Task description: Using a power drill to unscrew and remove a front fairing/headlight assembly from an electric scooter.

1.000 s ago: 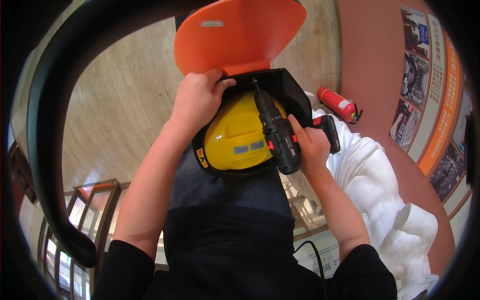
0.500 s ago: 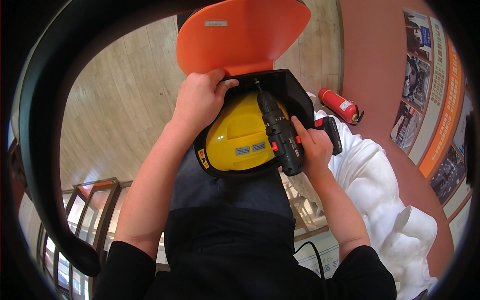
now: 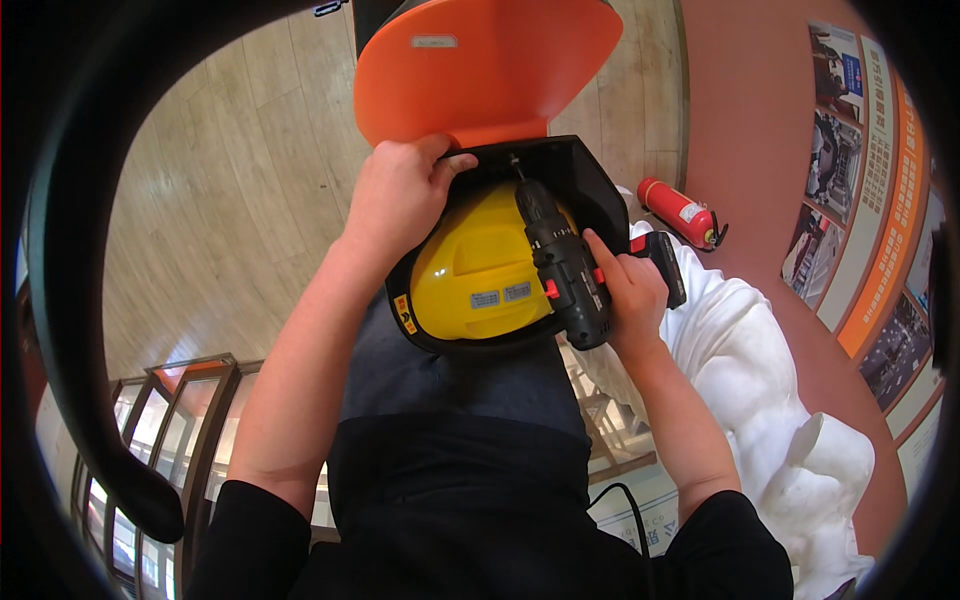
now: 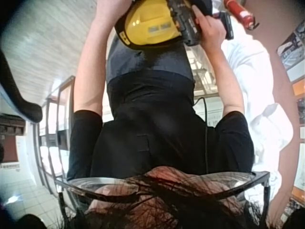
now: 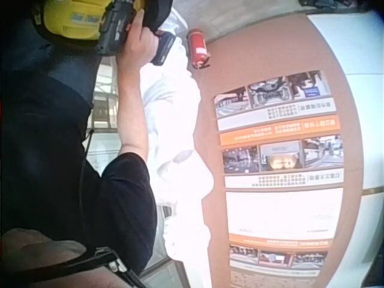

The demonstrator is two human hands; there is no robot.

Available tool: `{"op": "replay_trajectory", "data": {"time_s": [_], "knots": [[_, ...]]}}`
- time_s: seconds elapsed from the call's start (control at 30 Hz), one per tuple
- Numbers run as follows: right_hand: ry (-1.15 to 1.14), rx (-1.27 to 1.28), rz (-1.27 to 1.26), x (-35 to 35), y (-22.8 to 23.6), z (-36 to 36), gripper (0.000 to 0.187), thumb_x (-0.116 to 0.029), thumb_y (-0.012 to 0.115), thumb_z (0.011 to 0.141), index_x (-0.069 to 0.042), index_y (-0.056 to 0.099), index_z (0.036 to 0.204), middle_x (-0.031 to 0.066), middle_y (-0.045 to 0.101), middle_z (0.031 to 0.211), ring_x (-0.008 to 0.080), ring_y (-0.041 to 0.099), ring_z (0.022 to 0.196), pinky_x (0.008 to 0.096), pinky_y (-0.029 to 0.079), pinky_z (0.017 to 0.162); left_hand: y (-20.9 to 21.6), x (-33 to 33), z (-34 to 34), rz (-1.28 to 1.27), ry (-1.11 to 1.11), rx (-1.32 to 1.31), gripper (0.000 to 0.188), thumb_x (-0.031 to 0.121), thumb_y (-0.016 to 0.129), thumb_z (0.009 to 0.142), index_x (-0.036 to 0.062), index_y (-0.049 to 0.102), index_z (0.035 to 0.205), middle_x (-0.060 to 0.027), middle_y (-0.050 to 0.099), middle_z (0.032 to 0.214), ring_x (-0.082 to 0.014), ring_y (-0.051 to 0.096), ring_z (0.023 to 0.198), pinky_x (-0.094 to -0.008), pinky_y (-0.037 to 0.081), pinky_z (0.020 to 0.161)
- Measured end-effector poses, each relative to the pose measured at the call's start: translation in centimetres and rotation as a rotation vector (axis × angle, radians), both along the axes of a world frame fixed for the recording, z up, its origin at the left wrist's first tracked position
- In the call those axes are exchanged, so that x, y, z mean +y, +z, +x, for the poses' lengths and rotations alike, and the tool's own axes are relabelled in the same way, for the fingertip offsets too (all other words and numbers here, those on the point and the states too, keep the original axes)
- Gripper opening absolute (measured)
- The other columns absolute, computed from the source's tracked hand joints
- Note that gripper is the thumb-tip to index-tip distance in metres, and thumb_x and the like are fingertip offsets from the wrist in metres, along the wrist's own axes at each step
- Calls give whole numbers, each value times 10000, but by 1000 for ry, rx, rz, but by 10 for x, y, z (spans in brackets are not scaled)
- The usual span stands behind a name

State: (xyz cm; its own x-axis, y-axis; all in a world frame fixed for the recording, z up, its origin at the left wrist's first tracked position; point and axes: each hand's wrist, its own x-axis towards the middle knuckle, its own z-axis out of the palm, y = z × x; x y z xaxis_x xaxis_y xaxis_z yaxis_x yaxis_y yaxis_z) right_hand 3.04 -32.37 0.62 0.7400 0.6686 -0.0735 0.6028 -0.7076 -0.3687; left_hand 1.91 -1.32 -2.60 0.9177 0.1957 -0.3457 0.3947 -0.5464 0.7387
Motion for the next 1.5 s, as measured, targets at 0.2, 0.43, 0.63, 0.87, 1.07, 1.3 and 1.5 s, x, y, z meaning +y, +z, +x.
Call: {"op": "replay_trajectory", "data": {"time_s": [0.2,0.43,0.63,0.87,1.07,1.3,1.5], "knots": [[2,11,6,1,2,2,577,-72,712,766,-105,723,1342,41,435,681,228,504,605,367,401,596,4,1,0,-34,16,71,213,189,741,938,-12,715,1004,-222,683,877,-415,647,791,-445,522,723],[9,0,3,-2,0,2,602,-83,720,746,-107,722,1348,40,426,677,225,499,600,362,394,588,8,-14,-8,392,41,-192,137,139,770,895,38,733,981,-117,663,1022,-355,625,912,-447,522,830],[4,4,15,-2,-2,3,589,-89,724,742,-106,732,1331,36,423,668,225,500,590,363,396,583,20,-23,1,453,12,-402,223,5,775,776,75,725,982,-92,592,1142,-337,573,1061,-437,489,914],[3,6,27,-1,-1,3,579,-98,725,743,-103,735,1322,38,420,664,229,504,588,367,398,580,14,-40,7,436,-203,-404,348,45,716,773,172,794,1088,-69,568,1202,-311,538,1178,-437,442,983],[3,27,22,-1,0,6,576,-91,725,744,-98,734,1320,43,426,663,232,508,589,369,399,581,8,-45,14,427,-224,-441,242,109,719,778,214,831,966,-45,541,1247,-317,467,1256,-452,357,1023],[8,37,40,0,1,7,568,-85,726,748,-96,733,1316,42,434,662,232,505,586,367,399,578,2,-42,14,490,-265,-385,120,126,733,753,186,798,834,-30,534,1188,-286,468,1188,-450,329,1005],[-7,48,32,-2,5,9,568,-84,727,751,-104,732,1319,42,442,661,236,507,586,371,400,577,0,-48,16,530,-232,-396,97,138,731,726,177,777,802,4,544,1200,-266,475,1190,-458,321,1024]]}}
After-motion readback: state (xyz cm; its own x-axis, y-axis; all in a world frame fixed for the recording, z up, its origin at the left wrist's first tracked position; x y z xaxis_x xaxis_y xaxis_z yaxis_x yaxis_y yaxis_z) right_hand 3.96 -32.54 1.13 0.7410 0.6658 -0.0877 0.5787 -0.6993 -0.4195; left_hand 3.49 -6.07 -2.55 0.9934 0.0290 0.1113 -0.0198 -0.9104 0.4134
